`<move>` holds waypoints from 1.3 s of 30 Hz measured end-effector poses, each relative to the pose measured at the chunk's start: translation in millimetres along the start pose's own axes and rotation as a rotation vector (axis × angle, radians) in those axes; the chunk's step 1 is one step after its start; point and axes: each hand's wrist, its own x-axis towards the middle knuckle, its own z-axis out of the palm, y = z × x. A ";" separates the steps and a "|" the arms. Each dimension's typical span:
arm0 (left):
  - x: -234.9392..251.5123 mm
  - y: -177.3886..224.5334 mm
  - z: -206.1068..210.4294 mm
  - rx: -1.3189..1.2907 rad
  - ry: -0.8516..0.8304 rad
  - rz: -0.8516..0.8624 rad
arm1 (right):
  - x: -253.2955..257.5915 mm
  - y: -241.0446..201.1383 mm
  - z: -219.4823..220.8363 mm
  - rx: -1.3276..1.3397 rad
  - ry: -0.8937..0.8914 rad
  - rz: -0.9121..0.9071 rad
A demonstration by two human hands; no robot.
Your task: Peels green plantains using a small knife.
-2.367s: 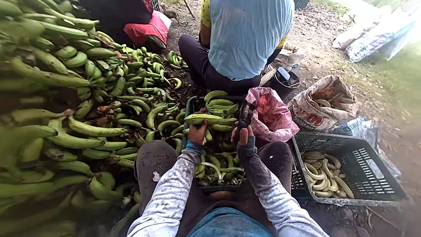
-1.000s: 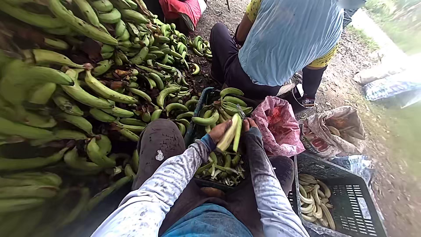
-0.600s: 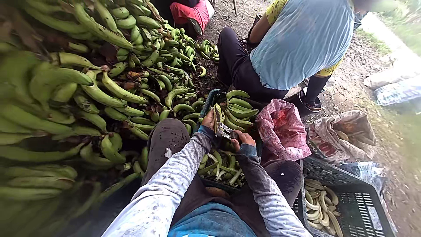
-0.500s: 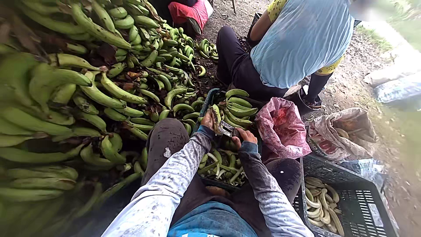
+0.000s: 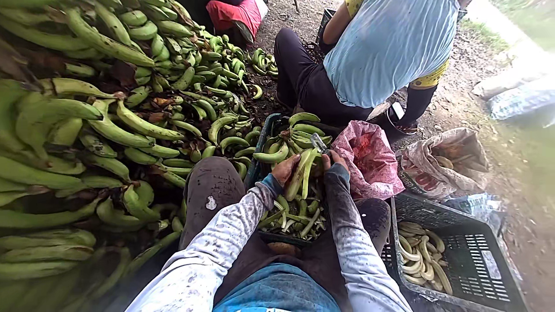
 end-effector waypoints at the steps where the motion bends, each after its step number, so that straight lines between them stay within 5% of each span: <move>1: 1.7 -1.0 -1.3 -0.044 -0.011 -0.013 | -1.6 -3.6 -9.3 0.053 0.006 0.051; 8: 27.2 19.0 -28.7 -0.418 0.241 0.004 | -34.4 11.4 32.2 0.030 -0.156 -0.371; 12: 32.3 31.8 -36.1 -0.471 0.354 -0.075 | -56.2 8.0 40.9 -0.051 -0.021 -0.646; 16: 7.1 19.9 -14.8 -0.119 0.191 0.059 | -26.0 7.9 30.0 -0.141 -0.036 -0.457; 21: 3.8 11.1 -2.3 0.147 -0.090 0.035 | 2.9 -2.0 3.2 0.046 0.062 0.015; 25: 15.1 7.3 -6.9 -0.218 0.215 -0.159 | -1.5 6.9 4.9 0.246 -0.055 -0.059; 28: 30.0 -0.3 -21.9 -0.424 0.294 -0.242 | 7.0 28.9 32.4 0.430 -0.111 -0.093; 34: 23.5 29.4 -28.5 -0.358 0.276 0.071 | -12.1 26.7 18.5 0.503 -0.143 0.072; 39: 26.0 29.5 -43.6 -0.093 0.363 0.059 | -13.3 39.8 23.2 0.455 -0.109 0.061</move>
